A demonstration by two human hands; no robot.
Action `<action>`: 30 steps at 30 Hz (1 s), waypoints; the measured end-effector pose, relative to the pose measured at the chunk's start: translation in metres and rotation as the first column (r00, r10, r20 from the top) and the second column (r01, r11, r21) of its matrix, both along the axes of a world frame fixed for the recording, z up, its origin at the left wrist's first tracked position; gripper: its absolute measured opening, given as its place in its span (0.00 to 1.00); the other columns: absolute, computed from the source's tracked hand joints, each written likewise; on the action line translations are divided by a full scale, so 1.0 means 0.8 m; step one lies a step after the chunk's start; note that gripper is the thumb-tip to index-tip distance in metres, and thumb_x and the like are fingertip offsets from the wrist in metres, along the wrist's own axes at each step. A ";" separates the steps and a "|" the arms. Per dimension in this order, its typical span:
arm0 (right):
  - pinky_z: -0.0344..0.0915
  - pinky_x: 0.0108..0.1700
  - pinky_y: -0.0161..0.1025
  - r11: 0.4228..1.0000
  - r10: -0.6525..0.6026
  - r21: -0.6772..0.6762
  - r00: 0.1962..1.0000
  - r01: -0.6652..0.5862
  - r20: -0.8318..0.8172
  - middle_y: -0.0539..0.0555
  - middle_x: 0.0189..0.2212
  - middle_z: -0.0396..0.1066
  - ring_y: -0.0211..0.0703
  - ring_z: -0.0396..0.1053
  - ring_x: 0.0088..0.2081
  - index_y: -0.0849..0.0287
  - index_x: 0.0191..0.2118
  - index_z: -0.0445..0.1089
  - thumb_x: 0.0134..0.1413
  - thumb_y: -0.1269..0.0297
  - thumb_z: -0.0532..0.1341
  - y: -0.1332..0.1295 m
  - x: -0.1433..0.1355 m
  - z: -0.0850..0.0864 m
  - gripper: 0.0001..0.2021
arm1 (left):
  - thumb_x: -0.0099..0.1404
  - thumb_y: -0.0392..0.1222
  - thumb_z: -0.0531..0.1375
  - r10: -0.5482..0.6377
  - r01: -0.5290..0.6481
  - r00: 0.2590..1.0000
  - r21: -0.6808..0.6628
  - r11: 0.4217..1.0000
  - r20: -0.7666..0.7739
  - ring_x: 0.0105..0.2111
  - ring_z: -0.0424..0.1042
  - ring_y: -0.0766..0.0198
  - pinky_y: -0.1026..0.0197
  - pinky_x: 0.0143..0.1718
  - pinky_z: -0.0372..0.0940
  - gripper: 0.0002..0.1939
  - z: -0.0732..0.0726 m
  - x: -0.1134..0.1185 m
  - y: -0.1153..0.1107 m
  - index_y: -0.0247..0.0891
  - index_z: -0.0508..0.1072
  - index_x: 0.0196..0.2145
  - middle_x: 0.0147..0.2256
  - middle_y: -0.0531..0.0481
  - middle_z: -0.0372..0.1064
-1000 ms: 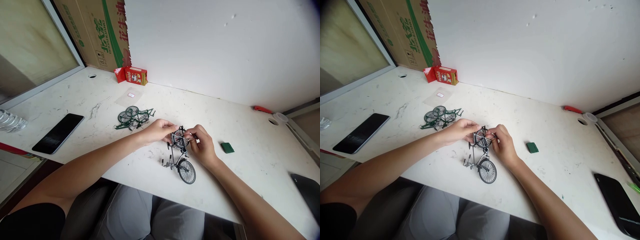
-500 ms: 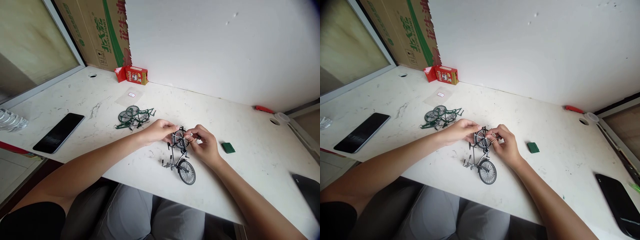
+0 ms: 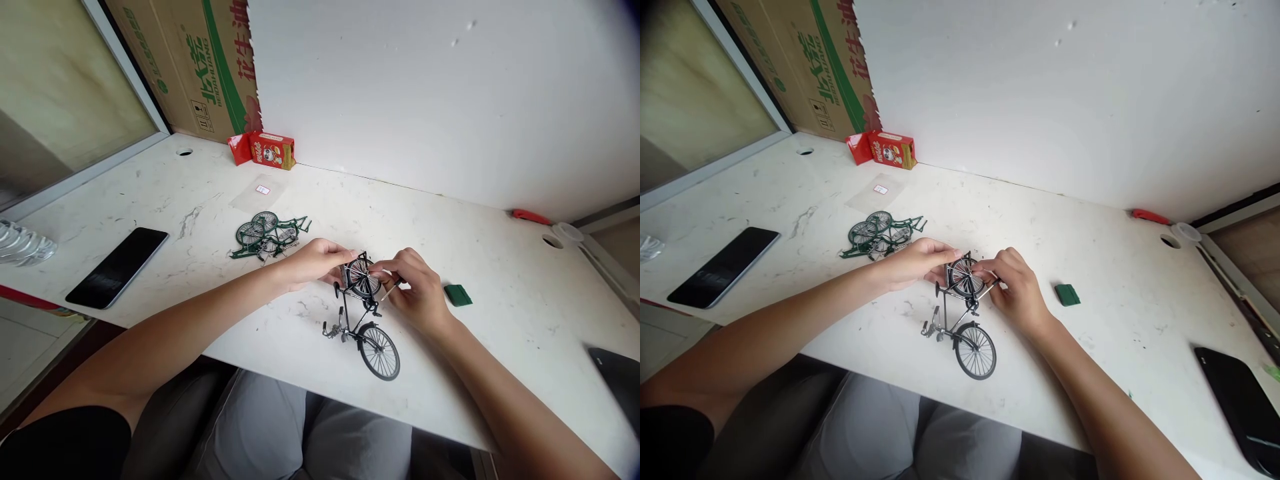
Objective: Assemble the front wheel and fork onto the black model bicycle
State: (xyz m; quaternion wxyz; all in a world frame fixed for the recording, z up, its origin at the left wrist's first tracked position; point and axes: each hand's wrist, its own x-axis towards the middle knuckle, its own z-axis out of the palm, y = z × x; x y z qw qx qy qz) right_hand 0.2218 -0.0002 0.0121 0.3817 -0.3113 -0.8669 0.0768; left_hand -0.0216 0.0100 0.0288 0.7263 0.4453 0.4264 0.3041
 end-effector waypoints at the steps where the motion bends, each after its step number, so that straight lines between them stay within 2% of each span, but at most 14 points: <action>1: 0.64 0.34 0.45 1.000 0.001 0.004 1.000 -0.001 0.004 0.52 0.30 0.72 0.46 0.66 0.33 0.51 0.46 0.76 0.64 0.78 0.63 0.000 0.000 0.001 0.13 | 0.74 0.47 0.64 -0.003 0.003 1.000 0.004 1.000 0.000 0.34 0.78 0.65 0.60 0.37 0.70 0.14 0.000 0.000 0.000 0.31 0.81 0.41 0.41 0.41 0.81; 5: 0.64 0.34 0.46 1.000 0.012 -0.010 0.999 -0.011 0.046 0.53 0.29 0.69 0.47 0.66 0.33 0.50 0.50 0.77 0.67 0.76 0.62 -0.004 -0.001 0.004 0.14 | 0.72 0.50 0.65 -0.029 0.030 1.000 0.027 0.999 -0.007 0.33 0.76 0.66 0.59 0.38 0.69 0.15 -0.003 -0.003 0.001 0.32 0.82 0.42 0.41 0.41 0.80; 12: 0.64 0.34 0.46 0.999 0.029 -0.041 0.985 -0.022 0.170 0.55 0.31 0.71 0.48 0.64 0.35 0.51 0.47 0.74 0.69 0.73 0.60 -0.009 -0.005 0.011 0.10 | 0.69 0.54 0.67 -0.002 0.011 0.996 0.110 0.994 -0.086 0.27 0.70 0.68 0.61 0.30 0.61 0.18 -0.010 -0.003 0.002 0.33 0.83 0.41 0.32 0.47 0.77; 20: 0.63 0.34 0.44 0.999 0.034 -0.022 0.969 -0.030 0.245 0.55 0.34 0.70 0.48 0.64 0.37 0.53 0.49 0.69 0.68 0.78 0.57 -0.007 -0.002 0.010 0.12 | 0.64 0.48 0.73 -0.062 0.070 0.996 0.135 0.988 -0.062 0.31 0.71 0.67 0.63 0.32 0.62 0.16 -0.009 -0.005 0.003 0.34 0.84 0.45 0.41 0.42 0.81; 25: 0.64 0.35 0.45 0.998 0.034 -0.060 0.945 -0.016 0.325 0.57 0.39 0.72 0.51 0.65 0.41 0.53 0.50 0.66 0.68 0.79 0.55 -0.011 -0.004 0.016 0.13 | 0.66 0.44 0.71 -0.018 0.030 0.996 0.130 0.991 -0.091 0.30 0.70 0.68 0.64 0.30 0.62 0.14 -0.007 -0.003 0.002 0.33 0.84 0.45 0.42 0.41 0.81; 30: 0.64 0.38 0.47 0.995 0.050 -0.096 0.944 -0.020 0.327 0.57 0.40 0.70 0.51 0.64 0.41 0.53 0.50 0.64 0.66 0.82 0.52 -0.010 -0.004 0.014 0.16 | 0.66 0.45 0.71 -0.005 0.015 0.996 0.115 0.993 -0.089 0.31 0.72 0.67 0.63 0.31 0.63 0.14 -0.007 -0.002 0.000 0.33 0.84 0.44 0.41 0.42 0.82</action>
